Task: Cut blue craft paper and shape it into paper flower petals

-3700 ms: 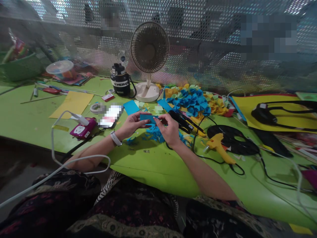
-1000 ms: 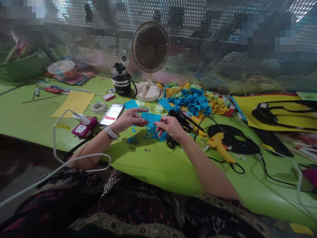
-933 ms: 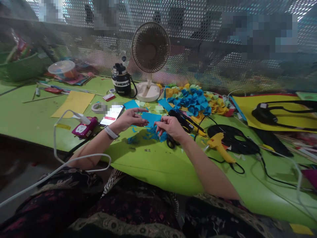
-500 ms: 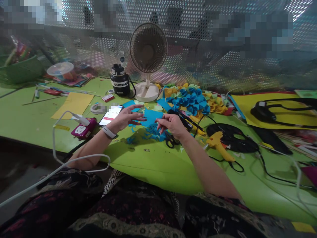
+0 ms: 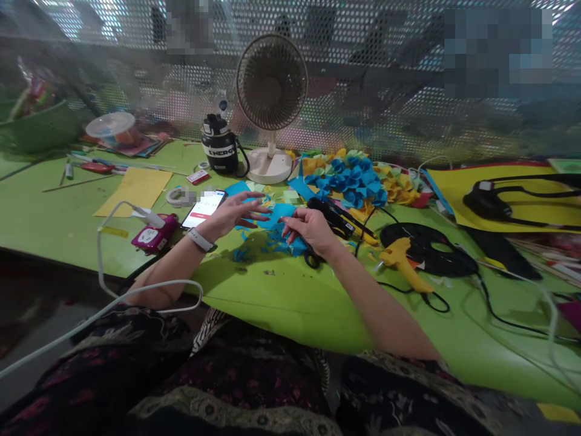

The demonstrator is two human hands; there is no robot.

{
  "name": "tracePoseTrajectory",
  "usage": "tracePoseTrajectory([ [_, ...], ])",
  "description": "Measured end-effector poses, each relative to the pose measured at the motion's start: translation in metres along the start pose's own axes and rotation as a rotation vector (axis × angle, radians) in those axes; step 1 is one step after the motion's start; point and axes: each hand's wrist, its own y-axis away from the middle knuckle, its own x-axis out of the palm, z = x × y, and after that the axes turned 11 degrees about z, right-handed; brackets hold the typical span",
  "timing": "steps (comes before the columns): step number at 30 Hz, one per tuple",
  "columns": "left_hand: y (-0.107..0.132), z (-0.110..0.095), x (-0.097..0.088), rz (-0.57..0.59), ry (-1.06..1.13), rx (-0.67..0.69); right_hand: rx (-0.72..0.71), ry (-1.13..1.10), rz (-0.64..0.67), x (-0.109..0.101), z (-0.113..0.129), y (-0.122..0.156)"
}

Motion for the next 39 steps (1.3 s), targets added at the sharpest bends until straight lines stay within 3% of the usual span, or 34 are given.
tracePoseTrajectory([
  [4,-0.003,0.007,0.008,-0.021,0.016,0.054,0.027,0.004,0.045,0.004,-0.005,0.0],
  [9,-0.007,0.008,0.009,-0.215,0.001,0.043,0.007,-0.021,-0.002,0.007,-0.009,-0.002],
  [14,-0.007,0.012,0.019,-0.086,0.131,-0.03,-0.008,-0.025,-0.022,0.012,-0.011,-0.002],
  [19,-0.008,0.016,0.021,-0.229,0.158,-0.011,-0.041,-0.019,-0.049,0.015,-0.011,-0.002],
  [23,-0.01,0.02,0.018,-0.107,0.221,0.011,-0.043,-0.013,-0.077,0.017,-0.014,-0.002],
  [28,-0.01,0.021,0.016,-0.147,0.153,0.117,-0.025,-0.028,-0.047,0.018,-0.018,-0.004],
  [33,-0.009,0.016,0.012,-0.143,0.04,0.13,-0.002,-0.018,-0.089,0.01,-0.016,-0.005],
  [39,-0.01,0.012,0.007,0.095,-0.227,-0.098,0.055,0.108,-0.092,0.01,-0.016,-0.005],
])
